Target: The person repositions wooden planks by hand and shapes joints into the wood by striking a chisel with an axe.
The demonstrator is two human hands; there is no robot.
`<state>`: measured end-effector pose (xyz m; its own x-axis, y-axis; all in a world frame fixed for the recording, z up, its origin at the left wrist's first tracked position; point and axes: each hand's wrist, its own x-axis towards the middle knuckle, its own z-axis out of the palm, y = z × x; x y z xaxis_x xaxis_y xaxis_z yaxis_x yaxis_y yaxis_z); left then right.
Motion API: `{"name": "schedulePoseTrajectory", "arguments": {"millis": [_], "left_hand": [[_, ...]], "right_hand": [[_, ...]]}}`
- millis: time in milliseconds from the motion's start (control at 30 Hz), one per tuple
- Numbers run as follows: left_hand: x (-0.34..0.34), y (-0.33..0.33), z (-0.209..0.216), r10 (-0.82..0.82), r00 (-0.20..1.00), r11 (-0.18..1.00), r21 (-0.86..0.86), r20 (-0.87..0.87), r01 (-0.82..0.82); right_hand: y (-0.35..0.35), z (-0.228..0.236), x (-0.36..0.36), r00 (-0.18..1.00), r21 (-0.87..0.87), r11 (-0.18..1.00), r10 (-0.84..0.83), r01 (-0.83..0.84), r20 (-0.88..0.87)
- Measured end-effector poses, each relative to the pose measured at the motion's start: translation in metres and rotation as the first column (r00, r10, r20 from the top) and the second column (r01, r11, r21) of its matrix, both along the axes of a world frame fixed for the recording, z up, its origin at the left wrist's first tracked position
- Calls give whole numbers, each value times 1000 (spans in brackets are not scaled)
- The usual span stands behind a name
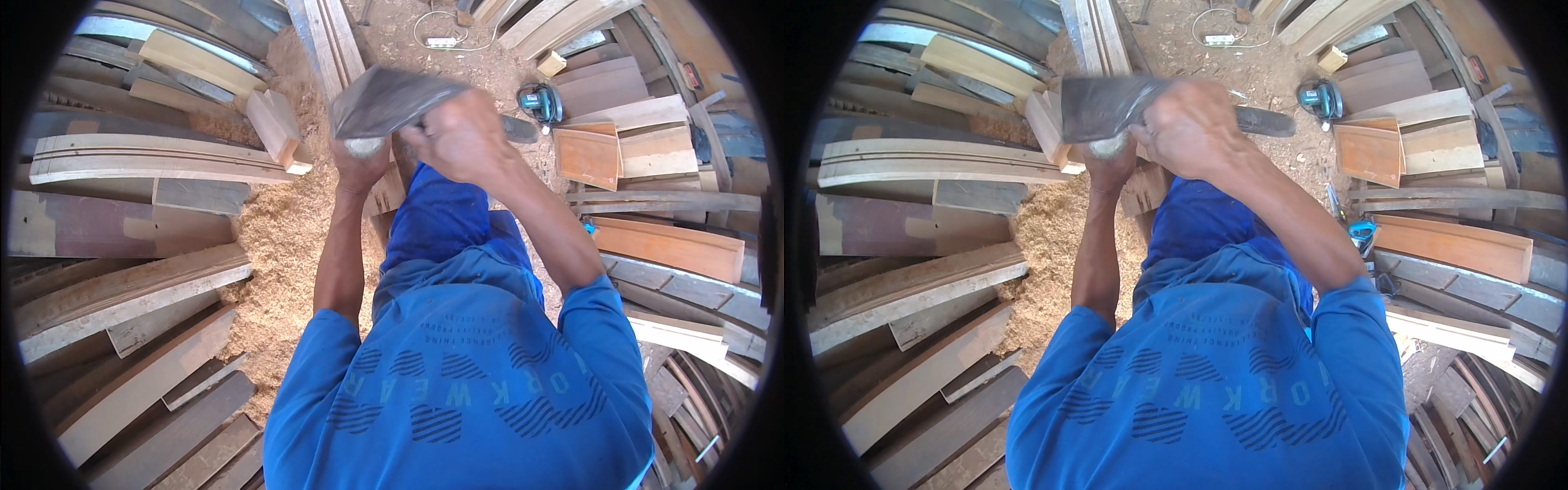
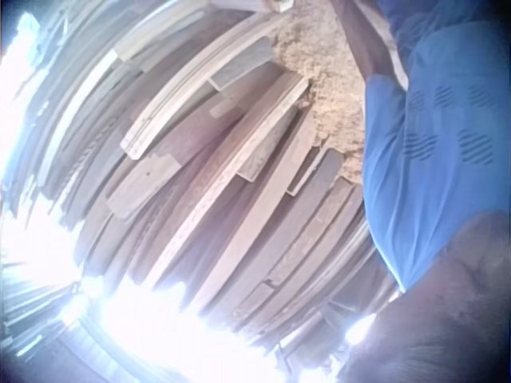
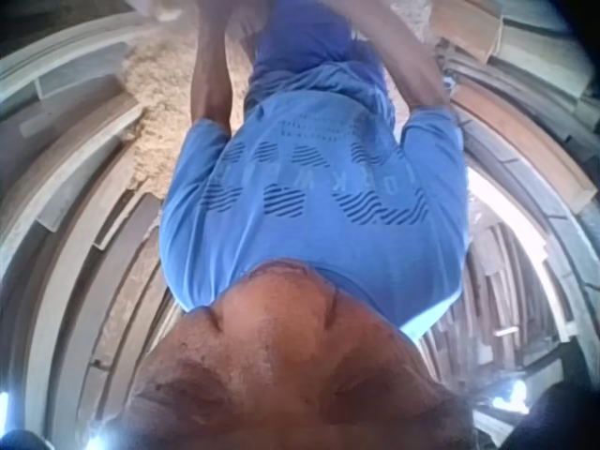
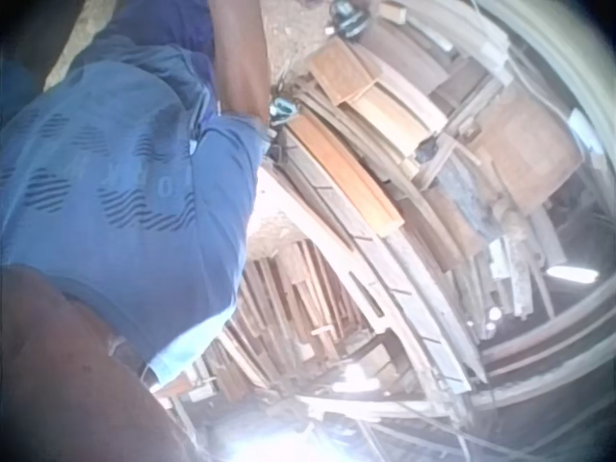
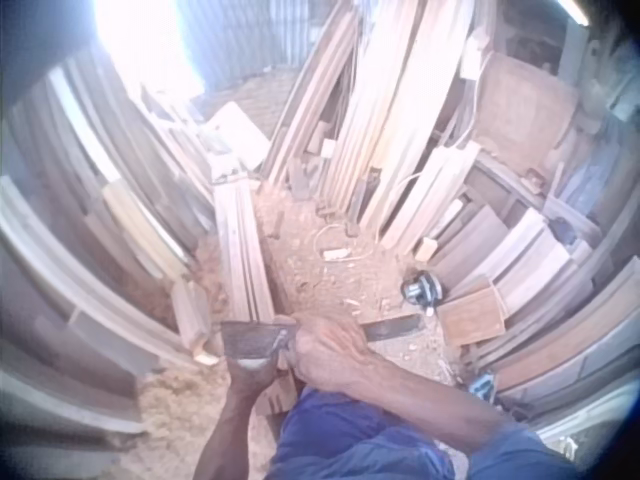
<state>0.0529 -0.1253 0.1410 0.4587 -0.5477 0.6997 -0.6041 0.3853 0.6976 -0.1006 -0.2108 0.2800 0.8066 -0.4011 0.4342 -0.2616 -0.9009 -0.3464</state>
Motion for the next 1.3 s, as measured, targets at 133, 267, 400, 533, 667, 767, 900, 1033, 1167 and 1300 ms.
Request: {"name": "schedulePoseTrajectory", "arguments": {"millis": [133, 267, 400, 533, 667, 767, 900, 1033, 1167, 1300], "left_hand": [[-5, -2, -6, -76, 981, 996, 28, -180, 83], [10, 3, -28, -29, 977, 989, 138, -210, 59], [7, -2, -14, -2, 980, 991, 134, -200, 29], [5, -11, -13, -72, 941, 985, 126, -330, 120], [14, -7, -21, -21, 901, 980, 168, -433, 104], [17, -8, -18, 8, 915, 970, 225, -404, 91], [19, -13, -23, 19, 932, 964, 253, -362, 79], [11, -3, -25, -19, 883, 967, 217, -469, 136], [18, -2, 1, -59, 854, 941, 258, -517, 221], [18, -8, 1, -104, 925, 980, 121, -366, 158]], "right_hand": [[-6, -2, 13, 985, -14, 1000, -23, 21, -170], [-4, 38, 15, 995, -3, 998, -68, 68, -68], [-11, 19, 22, 988, 257, 966, -74, 37, 134], [-19, -5, 23, 935, -76, 995, -83, 61, -344], [-8, 52, 25, 995, 180, 983, -25, 42, -95], [-6, 97, 43, 862, 225, 973, -152, 45, 484], [-27, 41, 42, 979, 137, 977, -145, 164, -143], [-24, 2, 28, 921, 53, 995, -57, 84, -386], [-7, 27, 14, 935, 304, 940, -36, 152, -354], [-3, 32, 6, 982, 383, 915, -61, 126, -177]]}}
